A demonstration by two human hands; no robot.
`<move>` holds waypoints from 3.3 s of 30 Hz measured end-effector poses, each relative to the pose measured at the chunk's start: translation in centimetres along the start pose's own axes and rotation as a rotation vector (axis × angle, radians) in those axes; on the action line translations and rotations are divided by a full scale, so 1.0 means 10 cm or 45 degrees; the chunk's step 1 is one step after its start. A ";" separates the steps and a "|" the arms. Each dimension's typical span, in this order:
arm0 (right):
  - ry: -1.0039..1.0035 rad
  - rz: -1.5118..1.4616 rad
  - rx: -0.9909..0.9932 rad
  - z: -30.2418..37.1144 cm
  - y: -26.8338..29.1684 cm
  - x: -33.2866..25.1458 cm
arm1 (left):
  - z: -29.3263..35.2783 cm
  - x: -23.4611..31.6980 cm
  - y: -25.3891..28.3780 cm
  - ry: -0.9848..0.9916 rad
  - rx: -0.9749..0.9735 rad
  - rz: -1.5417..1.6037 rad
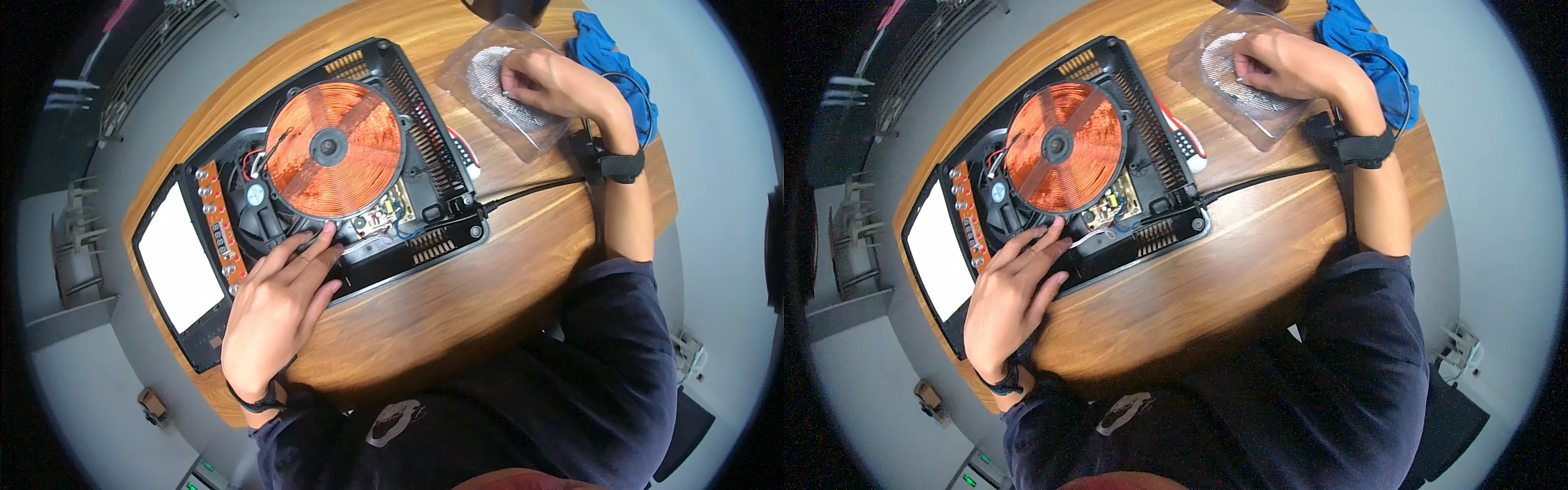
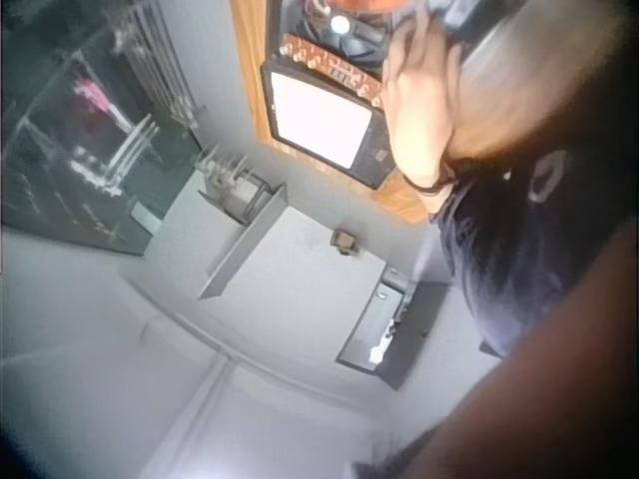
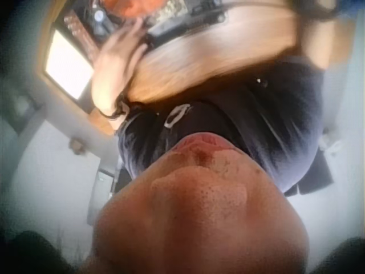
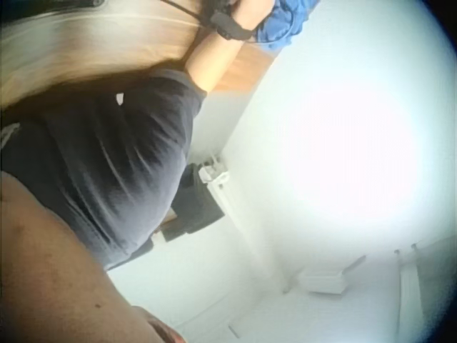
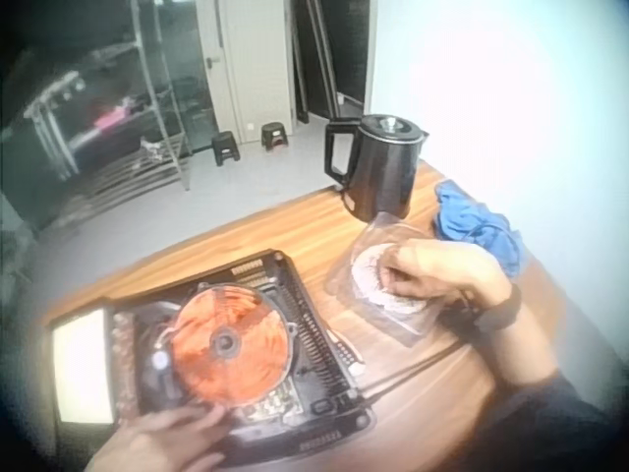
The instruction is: The person assembles an electronic device on a wooden table. They place a copper coil over a fan, secure it with screws using a screwdriver, and adjust internal components and wires.
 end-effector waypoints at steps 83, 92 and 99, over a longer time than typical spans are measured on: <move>-0.347 0.039 0.183 0.22 0.12 -0.98 | 0.34 -0.45 0.29 0.267 0.721 0.180; -0.007 0.228 0.639 0.34 0.45 -1.38 | 0.30 -0.45 0.24 0.370 0.725 0.434; 0.445 0.093 0.364 0.24 0.11 -1.95 | 0.24 -0.43 0.17 0.348 0.657 0.480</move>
Point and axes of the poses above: each hand's wrist, its own z-axis away from the middle knuckle, its own y-axis out of the back of the hand, x = y × z, the point moved 7 cm from there along -z, towards the middle knuckle, and after that the axes turned 13 degrees about -z, right-handed, at the moved point
